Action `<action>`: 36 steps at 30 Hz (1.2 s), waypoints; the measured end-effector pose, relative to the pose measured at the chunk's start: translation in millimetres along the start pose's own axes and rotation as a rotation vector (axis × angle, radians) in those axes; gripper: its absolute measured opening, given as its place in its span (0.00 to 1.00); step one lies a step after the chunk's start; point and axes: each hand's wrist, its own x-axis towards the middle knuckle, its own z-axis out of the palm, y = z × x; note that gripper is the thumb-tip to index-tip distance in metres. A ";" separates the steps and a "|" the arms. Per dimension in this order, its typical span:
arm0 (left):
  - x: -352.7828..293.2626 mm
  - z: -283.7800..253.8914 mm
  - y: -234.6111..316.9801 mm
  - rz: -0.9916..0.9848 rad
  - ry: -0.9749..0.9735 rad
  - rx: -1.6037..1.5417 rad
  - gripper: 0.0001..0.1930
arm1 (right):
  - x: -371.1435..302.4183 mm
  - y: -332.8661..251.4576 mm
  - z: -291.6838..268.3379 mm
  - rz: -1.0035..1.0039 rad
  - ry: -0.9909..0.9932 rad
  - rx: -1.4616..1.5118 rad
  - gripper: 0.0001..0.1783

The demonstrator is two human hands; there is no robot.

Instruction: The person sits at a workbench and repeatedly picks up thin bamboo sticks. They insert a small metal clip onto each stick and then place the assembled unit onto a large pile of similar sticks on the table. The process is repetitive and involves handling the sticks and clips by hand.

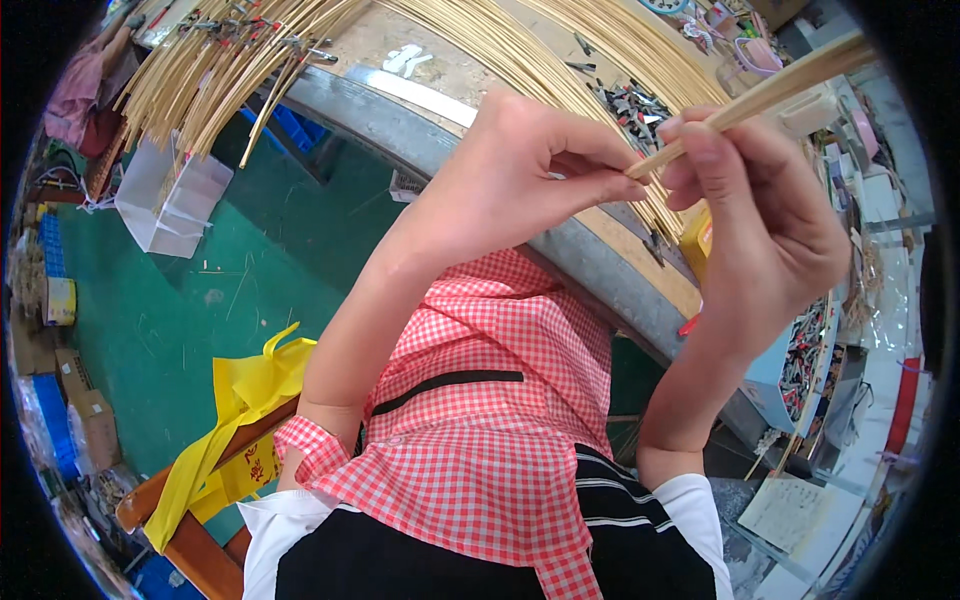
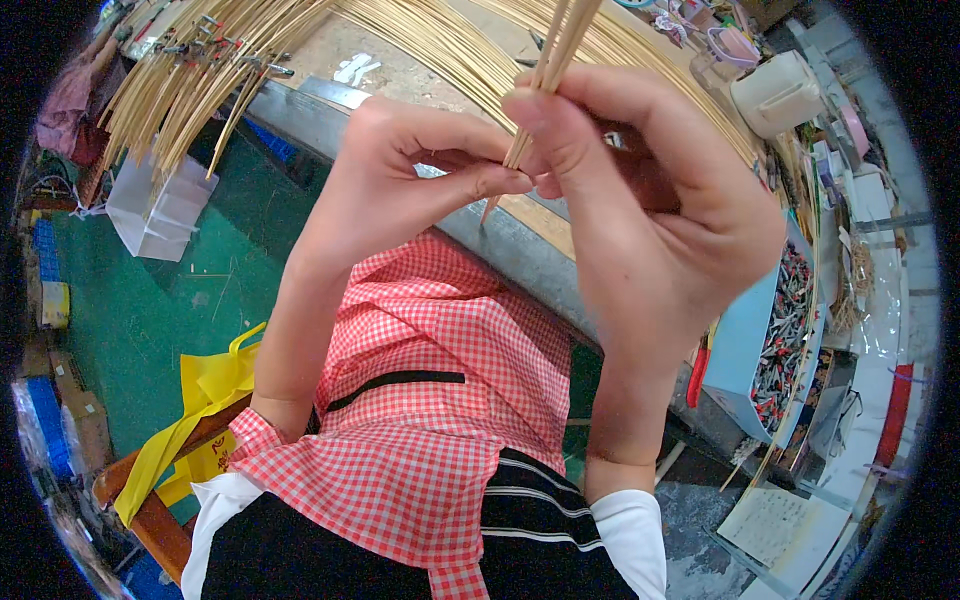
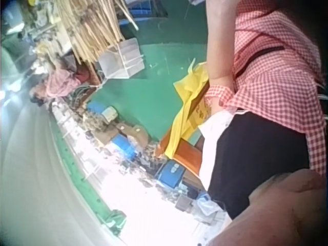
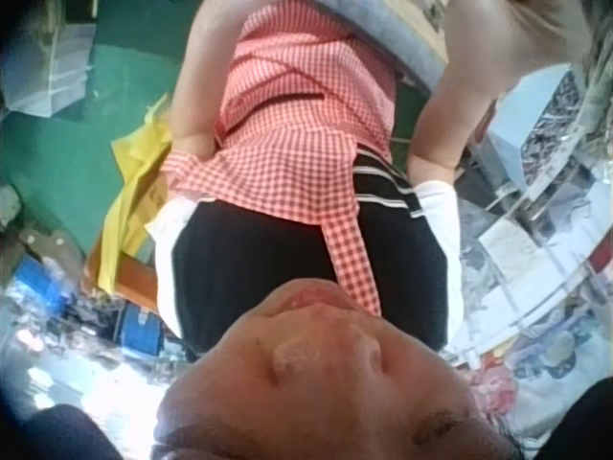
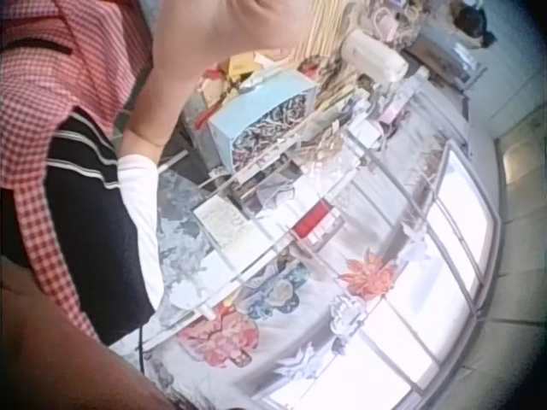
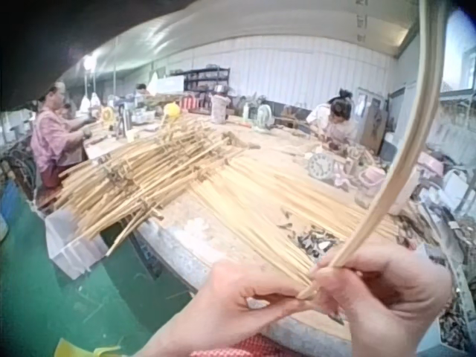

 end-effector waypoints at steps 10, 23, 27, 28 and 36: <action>-20.0 6.6 -35.5 -0.099 -0.081 0.063 0.07 | -24.8 32.1 -1.6 0.155 -0.139 -0.021 0.03; -30.2 11.2 -34.3 -0.045 -0.043 0.206 0.11 | -35.2 45.9 1.9 0.218 0.012 0.026 0.04; -33.4 18.6 -11.8 0.060 0.172 0.364 0.14 | -39.7 47.5 17.0 0.396 0.128 0.201 0.05; -33.5 19.2 -7.8 0.087 0.213 0.446 0.14 | -41.7 50.3 21.5 0.431 0.155 0.249 0.05; -54.5 7.0 -27.7 0.074 0.233 0.599 0.11 | -55.5 69.3 35.7 0.548 0.017 0.271 0.09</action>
